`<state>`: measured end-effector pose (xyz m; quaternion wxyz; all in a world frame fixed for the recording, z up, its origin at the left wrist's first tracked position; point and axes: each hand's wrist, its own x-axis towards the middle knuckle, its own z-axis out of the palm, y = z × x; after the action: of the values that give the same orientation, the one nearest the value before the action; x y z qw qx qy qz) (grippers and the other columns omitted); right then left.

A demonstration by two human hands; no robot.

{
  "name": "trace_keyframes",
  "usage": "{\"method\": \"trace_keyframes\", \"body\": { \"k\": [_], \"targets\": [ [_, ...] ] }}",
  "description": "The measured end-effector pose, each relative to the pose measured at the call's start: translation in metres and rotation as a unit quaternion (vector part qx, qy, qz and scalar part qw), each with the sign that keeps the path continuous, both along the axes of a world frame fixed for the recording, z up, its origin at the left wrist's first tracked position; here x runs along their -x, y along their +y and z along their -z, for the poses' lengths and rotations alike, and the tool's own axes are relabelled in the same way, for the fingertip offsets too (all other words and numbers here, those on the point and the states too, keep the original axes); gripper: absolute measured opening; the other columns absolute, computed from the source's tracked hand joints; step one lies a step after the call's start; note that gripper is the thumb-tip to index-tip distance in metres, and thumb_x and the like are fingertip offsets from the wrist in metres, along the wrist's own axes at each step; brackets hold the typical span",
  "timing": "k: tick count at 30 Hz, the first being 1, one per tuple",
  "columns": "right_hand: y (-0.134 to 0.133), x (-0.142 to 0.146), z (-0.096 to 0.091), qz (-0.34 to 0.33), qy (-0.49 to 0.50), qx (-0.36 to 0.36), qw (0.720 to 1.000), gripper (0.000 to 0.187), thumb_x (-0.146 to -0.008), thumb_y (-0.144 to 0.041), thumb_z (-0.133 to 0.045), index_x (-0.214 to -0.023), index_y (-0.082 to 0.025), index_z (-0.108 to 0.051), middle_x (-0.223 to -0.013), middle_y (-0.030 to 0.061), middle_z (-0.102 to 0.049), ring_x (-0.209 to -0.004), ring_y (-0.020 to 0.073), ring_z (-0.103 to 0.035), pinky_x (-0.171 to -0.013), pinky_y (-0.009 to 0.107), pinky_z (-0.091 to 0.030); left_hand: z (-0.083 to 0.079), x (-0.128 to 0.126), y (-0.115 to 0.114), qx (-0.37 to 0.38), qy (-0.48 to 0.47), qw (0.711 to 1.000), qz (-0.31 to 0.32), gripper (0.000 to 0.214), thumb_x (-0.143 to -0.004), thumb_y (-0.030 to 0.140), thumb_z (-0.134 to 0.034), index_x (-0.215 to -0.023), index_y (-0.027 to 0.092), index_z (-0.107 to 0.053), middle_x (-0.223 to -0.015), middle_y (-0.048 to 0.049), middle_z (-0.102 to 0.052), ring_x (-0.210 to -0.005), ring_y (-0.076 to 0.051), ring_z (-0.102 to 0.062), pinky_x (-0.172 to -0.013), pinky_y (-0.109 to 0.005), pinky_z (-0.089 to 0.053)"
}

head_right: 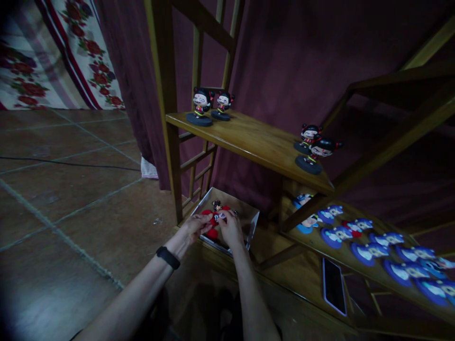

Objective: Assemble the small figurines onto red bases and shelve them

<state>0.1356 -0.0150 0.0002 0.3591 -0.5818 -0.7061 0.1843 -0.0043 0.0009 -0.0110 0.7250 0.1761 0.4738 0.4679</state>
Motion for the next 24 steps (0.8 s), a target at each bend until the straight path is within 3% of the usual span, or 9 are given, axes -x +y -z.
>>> {"method": "trace_keyframes", "body": {
  "k": [6, 18, 21, 24],
  "targets": [
    [-0.004, 0.003, -0.003, 0.013, -0.025, 0.009, 1.0, 0.02, -0.078, -0.023, -0.053, -0.096, -0.025, -0.062, -0.095, 0.0034, -0.062, -0.085, 0.0168, -0.058, -0.077, 0.028, -0.044, -0.001, -0.001, -0.005, -0.005, -0.012, 1.0, -0.023, 0.015, -0.058, 0.014, -0.075, -0.058, 0.009, -0.061, -0.048, -0.0005, -0.058, -0.045, -0.007, -0.053, -0.054, -0.021, -0.049],
    [-0.013, 0.016, -0.004, -0.002, -0.064, 0.006, 0.998, 0.026, -0.079, -0.019, -0.05, -0.102, -0.028, -0.06, -0.1, 0.0029, -0.059, -0.088, 0.0178, -0.057, -0.079, 0.029, -0.042, 0.004, 0.003, -0.011, -0.01, -0.005, 1.0, -0.009, 0.017, -0.056, 0.017, -0.077, -0.061, 0.008, -0.063, -0.052, -0.0014, -0.06, -0.045, -0.006, -0.052, -0.049, -0.018, -0.046],
    [-0.011, 0.016, -0.001, -0.001, -0.015, 0.009, 1.0, 0.03, -0.078, -0.019, -0.051, -0.106, -0.028, -0.058, -0.105, 0.0035, -0.059, -0.091, 0.0183, -0.057, -0.081, 0.03, -0.043, 0.002, 0.003, -0.008, -0.026, -0.009, 1.0, -0.003, 0.015, -0.057, 0.012, -0.075, -0.065, 0.009, -0.064, -0.054, -0.0009, -0.06, -0.045, -0.005, -0.052, -0.047, -0.016, -0.045],
    [-0.005, 0.012, 0.003, 0.002, 0.096, 0.007, 0.995, 0.04, -0.077, -0.022, -0.053, -0.117, -0.027, -0.051, -0.105, 0.0033, -0.061, -0.091, 0.0176, -0.058, -0.08, 0.031, -0.045, -0.002, 0.005, -0.002, -0.015, -0.033, 0.999, -0.023, 0.012, -0.061, 0.012, -0.073, -0.066, 0.009, -0.063, -0.054, -0.0012, -0.061, -0.045, -0.006, -0.054, -0.049, -0.017, -0.048]
  ]
}}
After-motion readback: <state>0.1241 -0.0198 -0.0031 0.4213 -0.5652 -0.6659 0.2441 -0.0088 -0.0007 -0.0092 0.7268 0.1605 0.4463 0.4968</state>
